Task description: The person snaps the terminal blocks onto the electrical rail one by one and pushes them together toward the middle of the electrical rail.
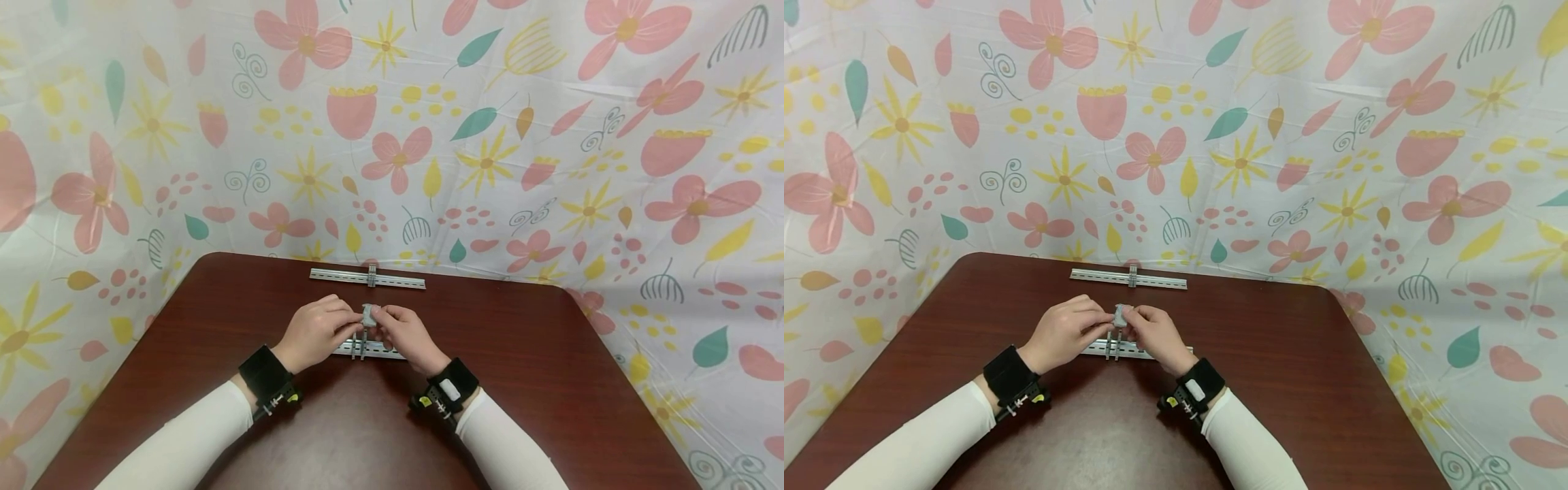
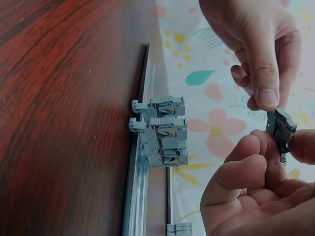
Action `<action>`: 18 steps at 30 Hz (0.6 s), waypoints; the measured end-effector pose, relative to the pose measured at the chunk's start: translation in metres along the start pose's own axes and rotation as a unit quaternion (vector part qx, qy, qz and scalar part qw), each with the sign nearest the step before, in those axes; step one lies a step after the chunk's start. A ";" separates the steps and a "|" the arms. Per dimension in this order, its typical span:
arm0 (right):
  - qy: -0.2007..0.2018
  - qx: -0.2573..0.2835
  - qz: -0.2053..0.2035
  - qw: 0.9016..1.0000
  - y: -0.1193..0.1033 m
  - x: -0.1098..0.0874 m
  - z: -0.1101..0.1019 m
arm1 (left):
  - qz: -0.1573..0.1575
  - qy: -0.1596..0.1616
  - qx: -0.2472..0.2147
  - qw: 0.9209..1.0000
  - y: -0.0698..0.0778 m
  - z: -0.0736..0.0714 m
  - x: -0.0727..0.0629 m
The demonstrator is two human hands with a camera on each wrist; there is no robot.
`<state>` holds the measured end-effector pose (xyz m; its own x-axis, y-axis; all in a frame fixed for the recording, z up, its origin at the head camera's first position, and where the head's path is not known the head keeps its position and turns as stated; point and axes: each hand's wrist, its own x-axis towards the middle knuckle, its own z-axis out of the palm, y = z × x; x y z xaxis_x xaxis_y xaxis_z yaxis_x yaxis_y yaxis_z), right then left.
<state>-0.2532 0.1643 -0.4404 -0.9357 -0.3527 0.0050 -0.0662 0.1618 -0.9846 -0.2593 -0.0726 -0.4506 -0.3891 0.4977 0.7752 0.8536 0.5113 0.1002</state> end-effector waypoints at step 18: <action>0.026 0.010 -0.006 1.000 0.005 0.002 -0.004 | -0.051 -0.054 -0.022 0.997 -0.005 -0.005 -0.004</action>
<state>-0.2566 0.1685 -0.4446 -0.9517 -0.3060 0.0258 -0.0713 0.1382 -0.9878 -0.2600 -0.0806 -0.4507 -0.5081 0.5183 0.6879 0.8208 0.5335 0.2042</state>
